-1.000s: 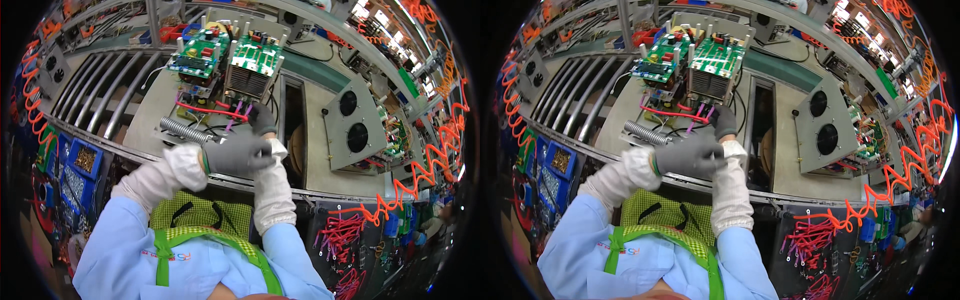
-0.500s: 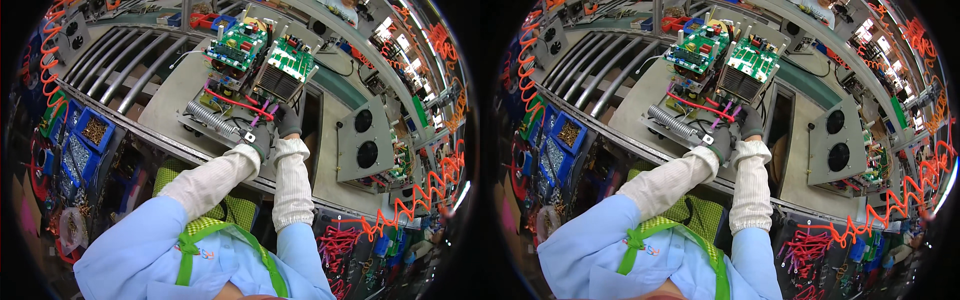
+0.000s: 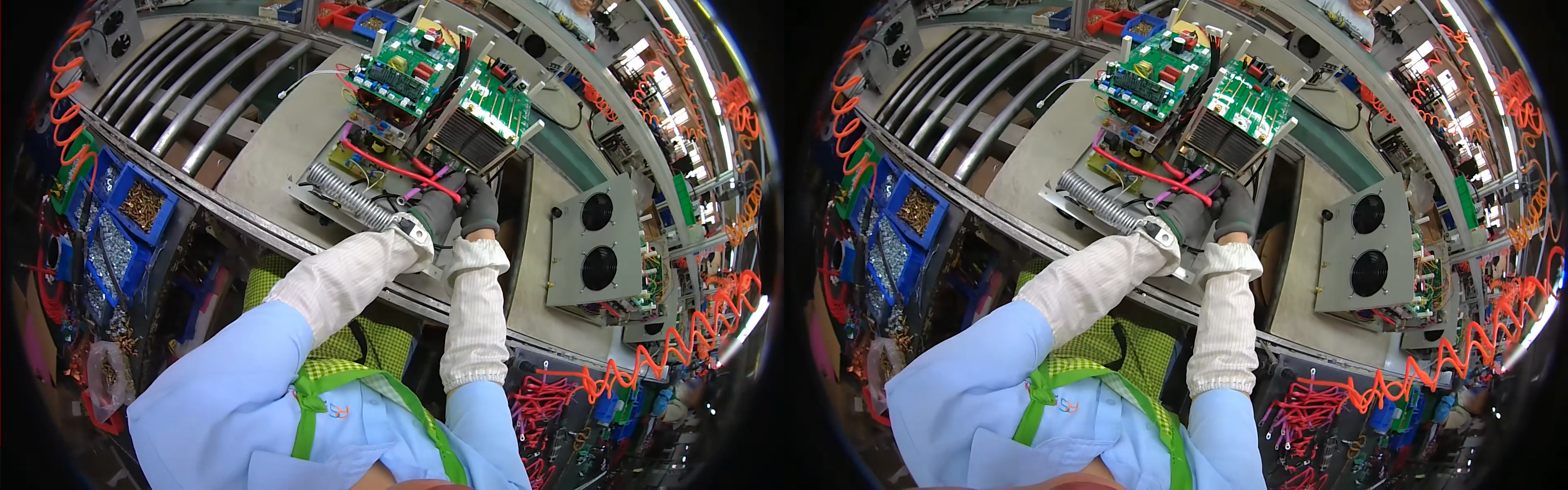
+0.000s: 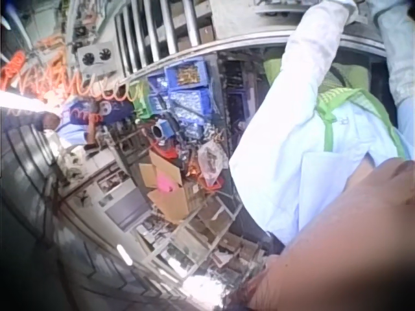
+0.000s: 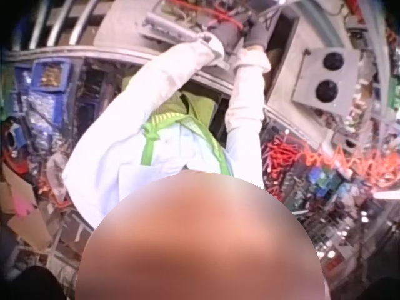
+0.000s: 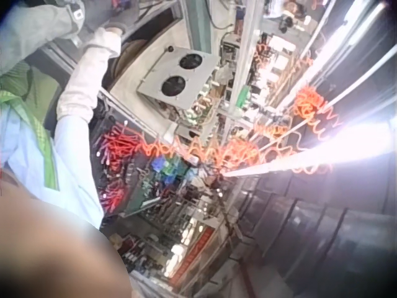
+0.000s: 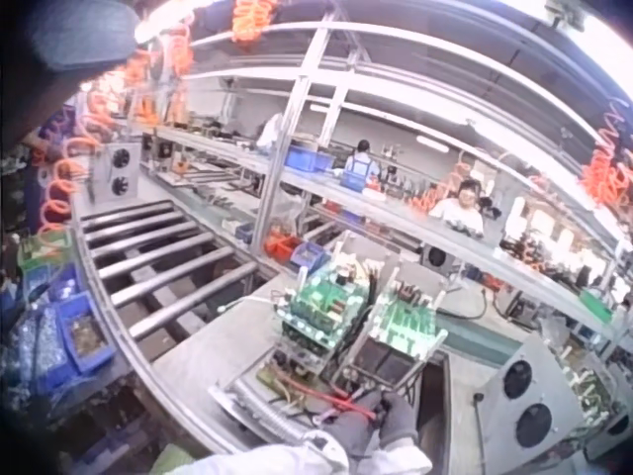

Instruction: The person assembles an electronic device on a workbench, using a wrench to tighten components and a power drill to secure parts. They handle various wires and small hardware items from nearby bins, connecting them to a circuit board and a metal chassis.

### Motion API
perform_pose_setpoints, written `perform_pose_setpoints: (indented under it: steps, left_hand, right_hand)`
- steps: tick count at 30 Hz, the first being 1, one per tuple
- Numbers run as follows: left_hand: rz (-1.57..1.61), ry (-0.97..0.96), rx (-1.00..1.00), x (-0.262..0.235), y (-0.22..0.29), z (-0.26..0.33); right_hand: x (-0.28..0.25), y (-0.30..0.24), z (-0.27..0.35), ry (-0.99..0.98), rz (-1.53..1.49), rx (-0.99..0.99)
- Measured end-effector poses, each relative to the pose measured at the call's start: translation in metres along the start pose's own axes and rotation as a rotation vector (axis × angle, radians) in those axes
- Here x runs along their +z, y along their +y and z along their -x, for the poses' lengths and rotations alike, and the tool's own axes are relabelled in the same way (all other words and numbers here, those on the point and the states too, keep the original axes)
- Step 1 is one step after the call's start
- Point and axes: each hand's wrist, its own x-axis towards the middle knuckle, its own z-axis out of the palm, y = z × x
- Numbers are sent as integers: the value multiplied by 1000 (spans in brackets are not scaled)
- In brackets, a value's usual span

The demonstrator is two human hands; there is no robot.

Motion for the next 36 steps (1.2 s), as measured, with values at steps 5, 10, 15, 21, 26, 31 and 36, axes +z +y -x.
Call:
perform_pose_setpoints:
  steps: [5,10,15,21,26,31,36]
  left_hand:
    - [41,116,-127,33,7,22]
    - [-52,96,-99,13,5,12]
    - [-126,87,9,23,5,21]
    - [-149,211,-102,29,7,26]
    - [-170,58,-130,18,11,22]
    - [-165,137,-208,42,20,40]
    - [124,157,-171,33,13,28]
  right_hand:
    - [-11,15,4,66,810,-762]
    - [10,-18,44,77,202,-111]
    - [-20,-9,67,249,827,-811]
    - [-17,-4,77,116,1326,-951]
    - [-14,-22,70,-64,1544,-943]
    - [-19,-17,65,-22,1503,-1051]
    - [-13,-13,65,20,1426,-1159]
